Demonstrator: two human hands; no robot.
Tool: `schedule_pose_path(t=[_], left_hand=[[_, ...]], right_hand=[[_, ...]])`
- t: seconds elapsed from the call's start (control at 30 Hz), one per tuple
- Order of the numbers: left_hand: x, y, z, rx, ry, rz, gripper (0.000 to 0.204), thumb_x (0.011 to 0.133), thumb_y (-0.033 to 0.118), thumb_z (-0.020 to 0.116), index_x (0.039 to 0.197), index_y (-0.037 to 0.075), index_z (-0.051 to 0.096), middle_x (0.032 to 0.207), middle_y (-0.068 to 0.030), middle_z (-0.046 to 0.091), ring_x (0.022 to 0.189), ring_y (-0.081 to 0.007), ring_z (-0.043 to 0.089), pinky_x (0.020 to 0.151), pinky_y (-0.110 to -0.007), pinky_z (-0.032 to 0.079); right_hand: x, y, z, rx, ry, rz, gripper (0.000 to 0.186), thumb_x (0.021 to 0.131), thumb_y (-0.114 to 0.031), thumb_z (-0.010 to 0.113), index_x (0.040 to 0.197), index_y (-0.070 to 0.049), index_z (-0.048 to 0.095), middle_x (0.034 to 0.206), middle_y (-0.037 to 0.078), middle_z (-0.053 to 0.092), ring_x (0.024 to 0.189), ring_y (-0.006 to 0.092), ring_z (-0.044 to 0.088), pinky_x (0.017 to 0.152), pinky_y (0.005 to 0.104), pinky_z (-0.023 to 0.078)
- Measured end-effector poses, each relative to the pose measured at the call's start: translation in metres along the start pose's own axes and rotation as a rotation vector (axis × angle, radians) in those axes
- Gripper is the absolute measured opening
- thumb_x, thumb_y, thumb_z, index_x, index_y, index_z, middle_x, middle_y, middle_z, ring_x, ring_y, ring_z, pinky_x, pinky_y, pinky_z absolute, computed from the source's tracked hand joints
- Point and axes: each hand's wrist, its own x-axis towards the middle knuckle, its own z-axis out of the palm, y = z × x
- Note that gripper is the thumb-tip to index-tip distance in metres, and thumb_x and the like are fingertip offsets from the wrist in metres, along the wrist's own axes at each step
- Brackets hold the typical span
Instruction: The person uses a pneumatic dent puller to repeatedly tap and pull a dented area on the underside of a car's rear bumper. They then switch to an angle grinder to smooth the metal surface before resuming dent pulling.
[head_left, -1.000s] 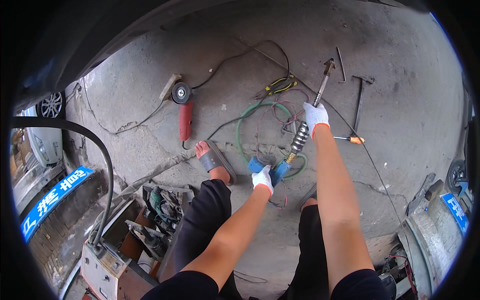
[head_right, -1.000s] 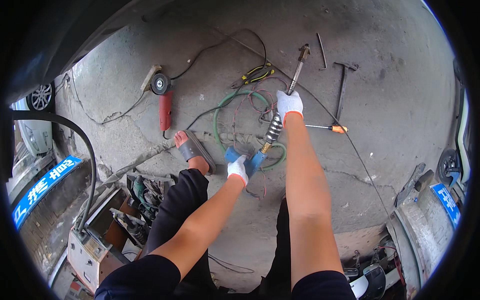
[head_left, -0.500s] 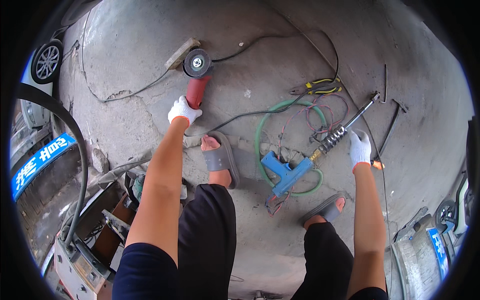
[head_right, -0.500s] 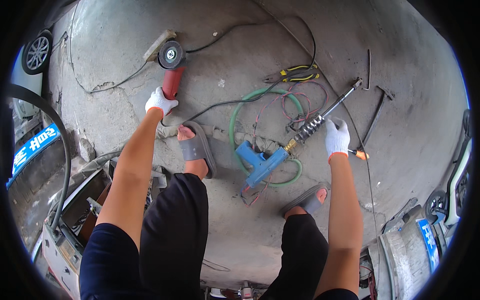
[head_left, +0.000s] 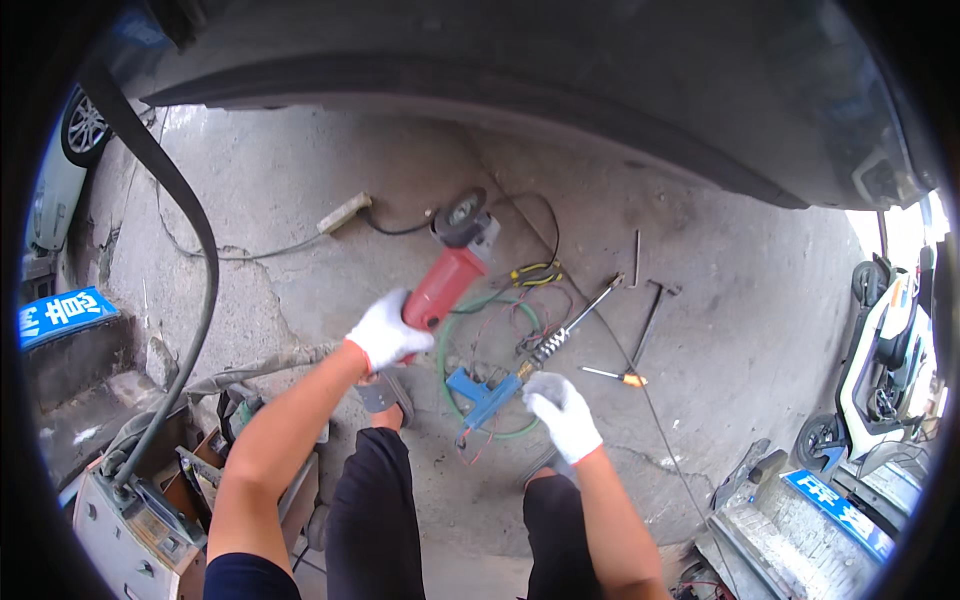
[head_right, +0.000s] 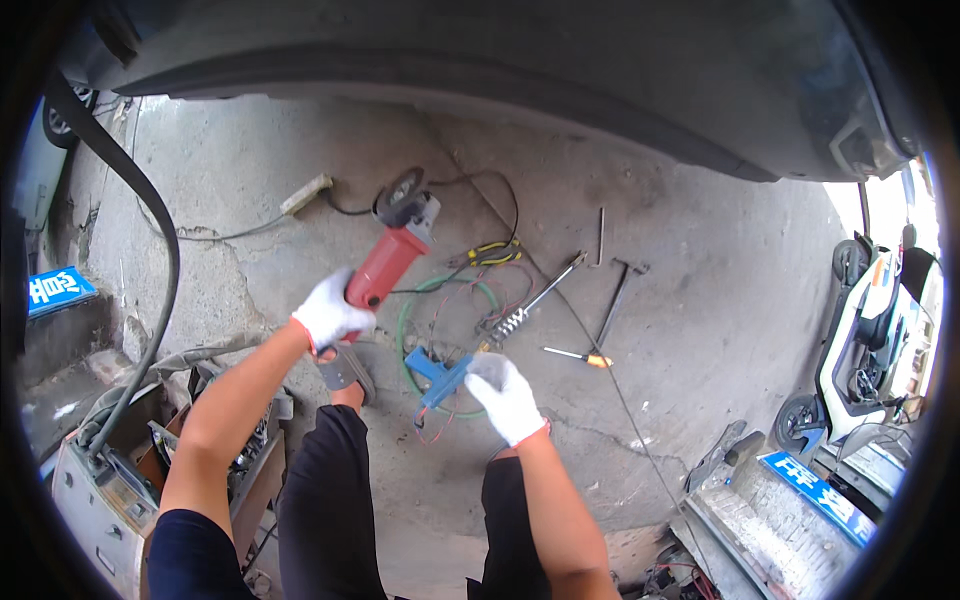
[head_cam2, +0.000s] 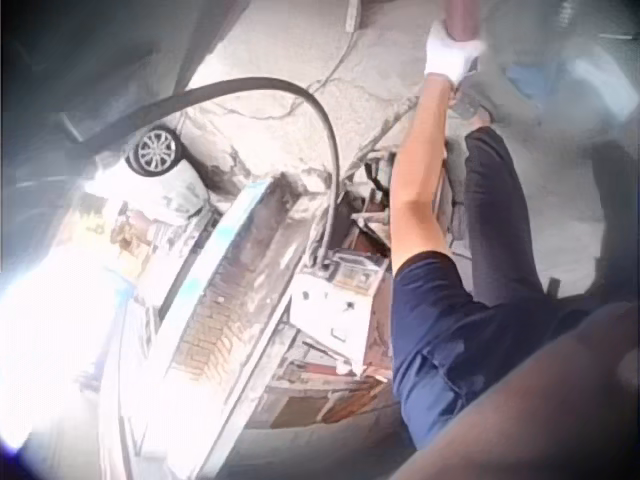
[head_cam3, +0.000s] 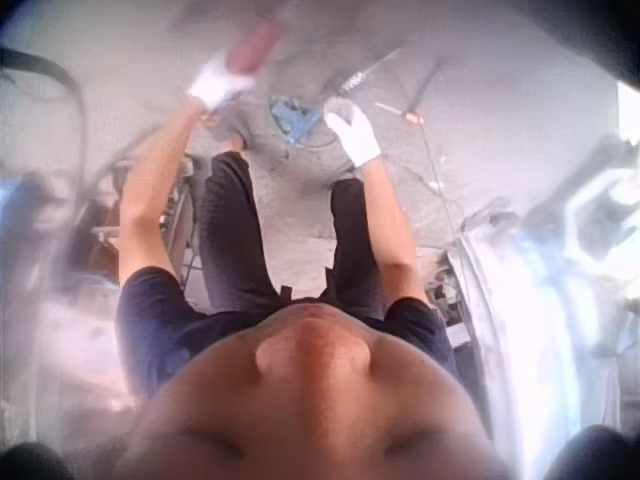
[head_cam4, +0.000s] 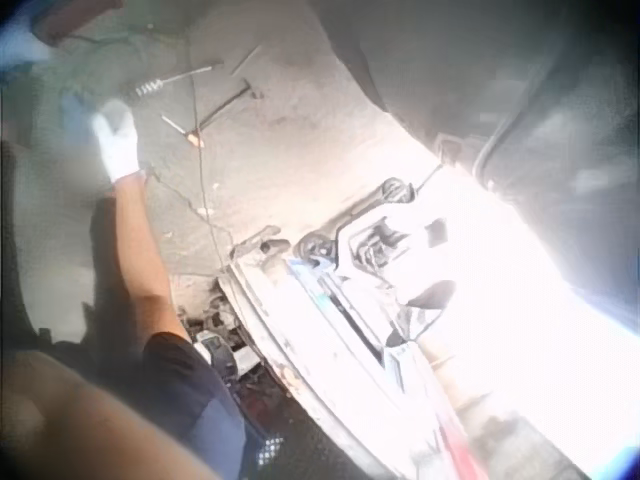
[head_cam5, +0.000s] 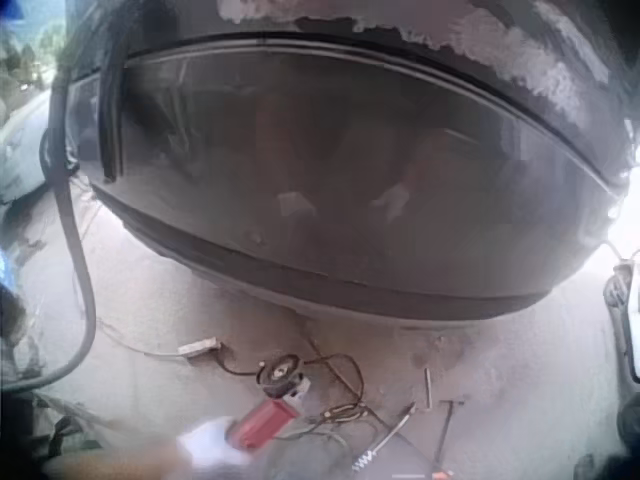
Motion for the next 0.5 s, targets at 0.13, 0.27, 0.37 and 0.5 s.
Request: schedule_pose_path(t=[0.13,0.27,0.37,0.5], left_hand=[[-0.142,0.106,0.045,-0.328,-0.397,0.200,0.073,0.066,0.022,0.080,0.127,-0.001,0.047,0.104,-0.0095,0.063,0.090,-0.0145,0.060,0.080,-0.032,0.051],[-0.235,0.150,0.049,-0.340,-0.509,0.588,0.084,0.069,0.032,0.082,0.133,-0.002,0.040,0.120,-0.0176,0.056,0.109,-0.0264,0.057,0.094,-0.037,0.045],[-0.277,0.174,0.041,-0.468,-0.679,0.536,0.101,0.071,0.027,0.081,0.145,0.000,0.018,0.129,-0.0165,0.050,0.109,-0.0237,0.057,0.096,-0.036,0.045],[-0.293,0.187,0.006,-0.574,-0.776,0.611,0.102,0.075,0.008,0.079,0.148,0.003,0.008,0.128,-0.0104,0.050,0.108,-0.0158,0.055,0.094,-0.032,0.046]], right_hand=[[-0.080,-0.132,0.048,0.311,-0.059,-0.256,0.064,0.077,-0.025,0.076,0.128,0.001,0.048,0.117,0.015,0.060,0.112,0.0259,0.057,0.098,0.0399,0.045],[-0.167,-0.262,0.047,0.671,-0.232,-0.270,0.077,0.065,-0.030,0.082,0.126,0.001,0.047,0.113,0.020,0.060,0.103,0.0363,0.060,0.089,0.0486,0.050],[-0.199,-0.311,0.048,0.582,-0.241,-0.324,0.081,0.064,-0.037,0.082,0.127,0.002,0.047,0.111,0.020,0.060,0.101,0.0377,0.060,0.087,0.0511,0.050],[-0.193,-0.355,0.058,0.688,-0.455,-0.483,0.081,0.070,-0.046,0.078,0.125,0.004,0.046,0.103,0.018,0.059,0.101,0.0413,0.060,0.085,0.0553,0.049]])
